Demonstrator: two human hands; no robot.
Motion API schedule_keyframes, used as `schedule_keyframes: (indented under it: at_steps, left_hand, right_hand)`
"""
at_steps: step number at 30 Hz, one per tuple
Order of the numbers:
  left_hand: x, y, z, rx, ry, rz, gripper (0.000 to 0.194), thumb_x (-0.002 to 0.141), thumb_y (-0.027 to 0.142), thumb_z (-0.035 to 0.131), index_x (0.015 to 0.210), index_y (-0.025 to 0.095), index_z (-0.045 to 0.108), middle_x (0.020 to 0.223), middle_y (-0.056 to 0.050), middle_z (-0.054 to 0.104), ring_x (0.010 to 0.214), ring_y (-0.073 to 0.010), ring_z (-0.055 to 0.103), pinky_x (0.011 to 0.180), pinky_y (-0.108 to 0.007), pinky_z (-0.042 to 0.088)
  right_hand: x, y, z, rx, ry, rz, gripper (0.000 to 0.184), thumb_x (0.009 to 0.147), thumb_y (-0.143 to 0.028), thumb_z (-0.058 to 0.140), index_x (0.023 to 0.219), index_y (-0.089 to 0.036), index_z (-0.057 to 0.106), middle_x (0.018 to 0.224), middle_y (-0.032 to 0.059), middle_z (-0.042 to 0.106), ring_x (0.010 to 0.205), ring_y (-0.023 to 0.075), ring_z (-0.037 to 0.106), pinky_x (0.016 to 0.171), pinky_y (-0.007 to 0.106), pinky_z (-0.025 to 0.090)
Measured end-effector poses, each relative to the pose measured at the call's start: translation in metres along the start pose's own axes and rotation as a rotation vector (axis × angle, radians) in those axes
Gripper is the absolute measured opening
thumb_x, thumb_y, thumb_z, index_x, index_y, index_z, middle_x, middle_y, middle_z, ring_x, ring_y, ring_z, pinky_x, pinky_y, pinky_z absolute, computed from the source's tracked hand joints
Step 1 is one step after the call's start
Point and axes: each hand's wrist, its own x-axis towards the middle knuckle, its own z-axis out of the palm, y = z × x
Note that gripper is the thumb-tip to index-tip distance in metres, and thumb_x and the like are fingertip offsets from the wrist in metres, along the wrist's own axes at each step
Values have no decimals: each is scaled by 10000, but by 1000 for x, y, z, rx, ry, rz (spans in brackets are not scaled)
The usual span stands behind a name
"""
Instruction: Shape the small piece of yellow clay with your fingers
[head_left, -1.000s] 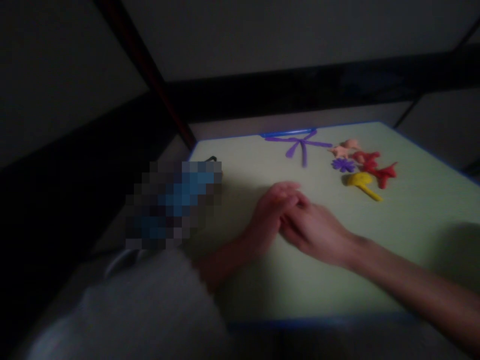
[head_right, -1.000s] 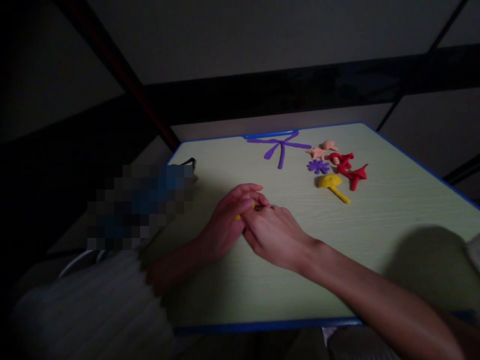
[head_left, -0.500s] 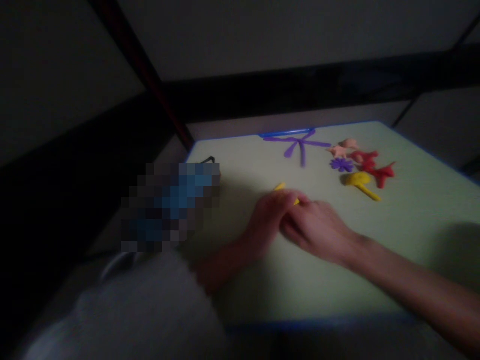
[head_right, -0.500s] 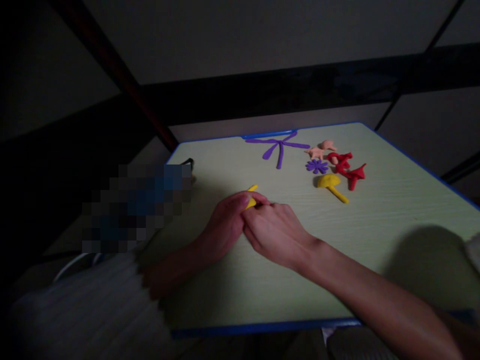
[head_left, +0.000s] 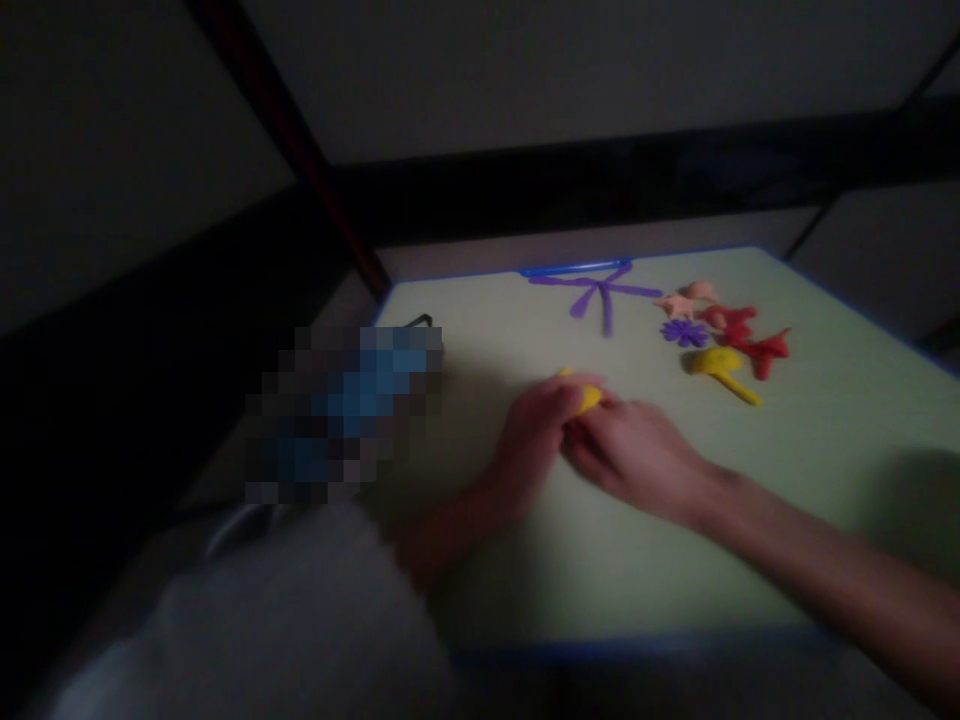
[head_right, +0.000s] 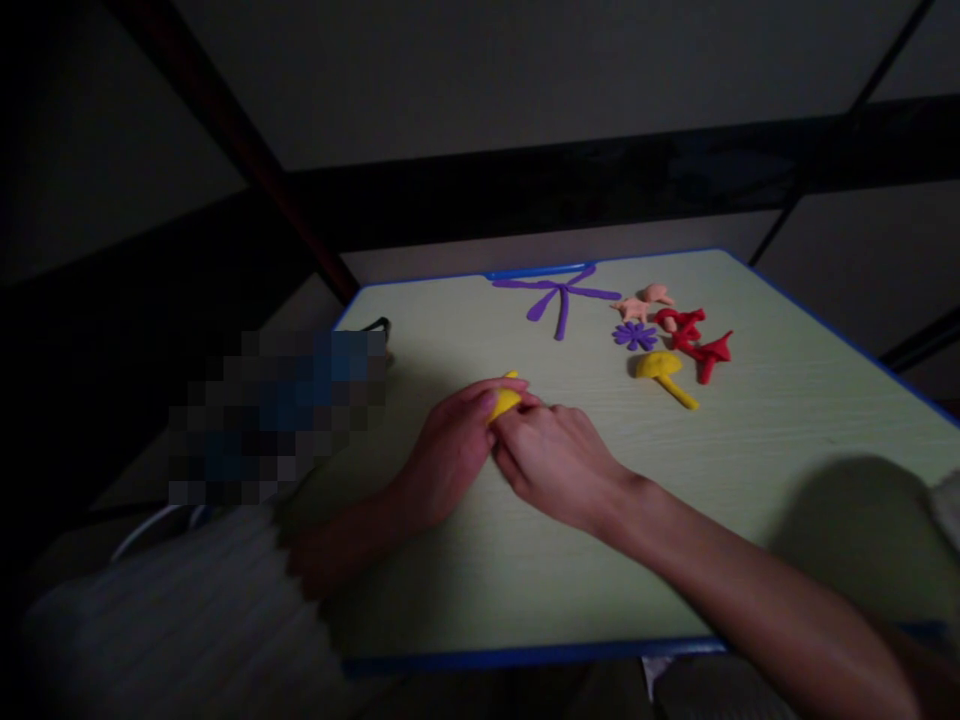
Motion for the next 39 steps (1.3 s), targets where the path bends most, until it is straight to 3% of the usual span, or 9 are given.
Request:
schedule_keyframes:
  at_steps: [4, 11, 19, 25, 32, 35, 39]
  left_hand:
    - [-1, 1, 2, 39, -5, 27, 246, 752, 367, 560, 782, 149, 669, 828, -78, 665, 906, -202, 585, 889, -331, 417]
    - [-1, 1, 1, 29, 24, -9, 293, 668, 364, 668, 858, 141, 650, 873, -69, 661, 900, -188, 584, 873, -329, 410]
    - [-3, 3, 4, -36, -11, -2, 175, 755, 286, 547, 784, 161, 666, 825, -71, 659, 941, -204, 570, 932, -364, 383]
    - [-2, 0, 1, 22, -32, -4, 217, 703, 342, 633, 793, 148, 670, 824, -65, 657, 861, -188, 584, 854, -334, 420]
    - [-2, 1, 3, -37, 65, -51, 231, 661, 309, 666, 819, 143, 628, 784, -40, 632, 828, -167, 574, 826, -321, 415]
    - [-1, -1, 2, 1, 44, -65, 216, 661, 339, 658, 719, 135, 617, 711, -27, 602, 738, -144, 558, 761, -297, 426]
    - [-1, -1, 1, -57, 48, -56, 159, 690, 292, 614, 746, 148, 649, 745, -29, 626, 771, -144, 574, 791, -283, 425]
  right_hand:
    - [1, -2, -2, -8, -44, -2, 229, 832, -238, 375, 798, -153, 585, 740, 77, 629, 533, 123, 486, 494, 276, 225]
    - [1, -1, -3, 5, -25, -18, 239, 830, -238, 373, 827, -149, 594, 792, 87, 636, 560, 126, 486, 506, 274, 236]
    - [1, 1, 1, -3, -4, -26, 229, 826, -229, 375, 792, -146, 586, 719, 76, 624, 512, 114, 454, 484, 289, 192]
    - [0, 0, -1, -17, -17, -36, 252, 831, -237, 358, 800, -148, 591, 748, 87, 632, 500, 112, 452, 479, 293, 197]
    - [0, 1, 1, 21, 5, -27, 216, 828, -230, 374, 812, -148, 572, 707, 66, 625, 502, 111, 446, 488, 279, 211]
    - [0, 1, 1, 34, 11, -14, 204, 825, -233, 385, 838, -145, 569, 685, 58, 620, 499, 115, 456, 491, 272, 221]
    - [0, 1, 0, 11, -1, -16, 218, 838, -244, 374, 849, -145, 568, 719, 69, 629, 519, 124, 483, 494, 272, 227]
